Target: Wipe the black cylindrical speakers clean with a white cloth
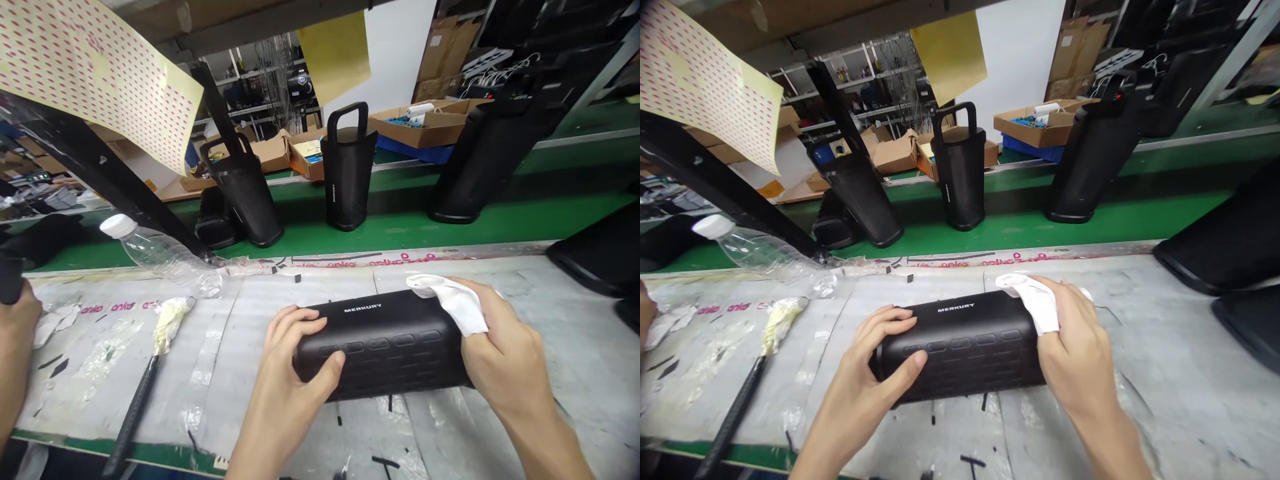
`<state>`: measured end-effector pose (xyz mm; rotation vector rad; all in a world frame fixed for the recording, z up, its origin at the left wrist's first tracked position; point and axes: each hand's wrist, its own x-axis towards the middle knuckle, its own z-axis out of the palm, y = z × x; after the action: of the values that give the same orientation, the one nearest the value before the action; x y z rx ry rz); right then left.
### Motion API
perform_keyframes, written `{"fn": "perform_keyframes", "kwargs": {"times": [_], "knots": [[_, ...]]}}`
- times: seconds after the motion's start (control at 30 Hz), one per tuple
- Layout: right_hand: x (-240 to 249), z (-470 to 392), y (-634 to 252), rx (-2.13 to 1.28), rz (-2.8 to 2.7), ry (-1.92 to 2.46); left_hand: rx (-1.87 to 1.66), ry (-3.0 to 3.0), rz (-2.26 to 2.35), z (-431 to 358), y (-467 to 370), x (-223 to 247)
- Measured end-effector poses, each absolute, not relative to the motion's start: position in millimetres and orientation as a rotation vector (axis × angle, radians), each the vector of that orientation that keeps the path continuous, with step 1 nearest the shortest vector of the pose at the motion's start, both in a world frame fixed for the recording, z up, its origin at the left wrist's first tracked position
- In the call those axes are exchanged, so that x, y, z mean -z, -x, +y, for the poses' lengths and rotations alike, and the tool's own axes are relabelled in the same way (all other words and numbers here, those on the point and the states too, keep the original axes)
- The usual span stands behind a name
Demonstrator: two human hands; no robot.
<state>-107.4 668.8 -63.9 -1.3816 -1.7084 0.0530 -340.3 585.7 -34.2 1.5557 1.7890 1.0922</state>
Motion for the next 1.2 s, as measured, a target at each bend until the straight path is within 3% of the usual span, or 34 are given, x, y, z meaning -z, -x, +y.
{"fn": "perform_keyframes", "kwargs": {"times": [1.2], "knots": [[68.2,660.5,102.4,-0.09,-1.714,1.412,-1.173,-1.683,1.815,579.9,338.5,47.6]]}}
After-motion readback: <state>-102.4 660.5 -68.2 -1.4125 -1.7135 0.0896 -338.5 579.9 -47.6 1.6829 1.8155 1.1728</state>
